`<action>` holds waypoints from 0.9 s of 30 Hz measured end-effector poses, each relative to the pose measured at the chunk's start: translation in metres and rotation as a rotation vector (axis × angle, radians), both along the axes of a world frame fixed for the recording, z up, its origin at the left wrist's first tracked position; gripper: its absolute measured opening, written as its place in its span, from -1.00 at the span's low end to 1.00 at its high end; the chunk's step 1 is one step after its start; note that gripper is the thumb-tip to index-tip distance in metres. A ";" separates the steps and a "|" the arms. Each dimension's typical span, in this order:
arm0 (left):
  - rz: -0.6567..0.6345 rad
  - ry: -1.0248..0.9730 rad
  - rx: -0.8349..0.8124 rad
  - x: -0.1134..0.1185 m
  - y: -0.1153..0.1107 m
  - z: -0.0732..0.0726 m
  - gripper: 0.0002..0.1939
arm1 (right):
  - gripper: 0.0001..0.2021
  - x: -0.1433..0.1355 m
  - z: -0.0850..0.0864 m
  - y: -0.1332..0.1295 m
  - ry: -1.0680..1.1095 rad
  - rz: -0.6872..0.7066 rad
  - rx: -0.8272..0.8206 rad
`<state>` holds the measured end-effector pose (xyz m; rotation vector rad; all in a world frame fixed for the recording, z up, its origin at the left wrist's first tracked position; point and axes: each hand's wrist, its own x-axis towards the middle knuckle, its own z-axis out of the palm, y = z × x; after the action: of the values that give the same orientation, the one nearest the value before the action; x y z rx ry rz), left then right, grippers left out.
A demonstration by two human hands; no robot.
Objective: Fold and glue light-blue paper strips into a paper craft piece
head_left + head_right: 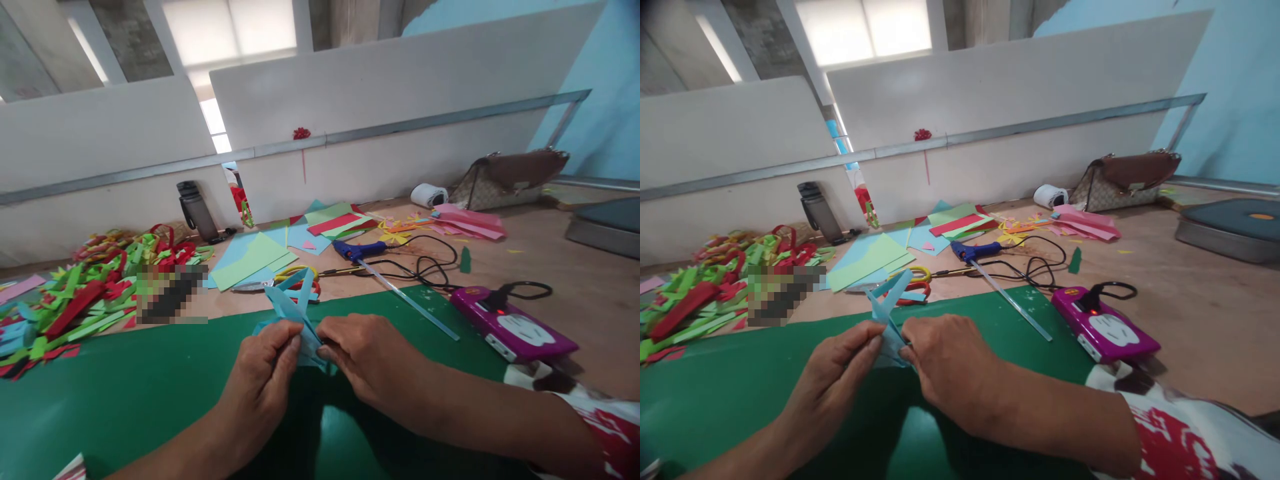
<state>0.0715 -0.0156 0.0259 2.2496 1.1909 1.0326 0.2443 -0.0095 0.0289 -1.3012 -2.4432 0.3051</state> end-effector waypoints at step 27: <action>-0.039 -0.215 -0.422 -0.005 -0.001 0.005 -0.88 | -0.84 0.000 0.003 0.007 0.195 -0.097 -0.059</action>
<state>0.0667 -0.0166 0.0306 1.7830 1.1423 0.8839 0.2443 -0.0030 0.0315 -1.3427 -2.2170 0.4591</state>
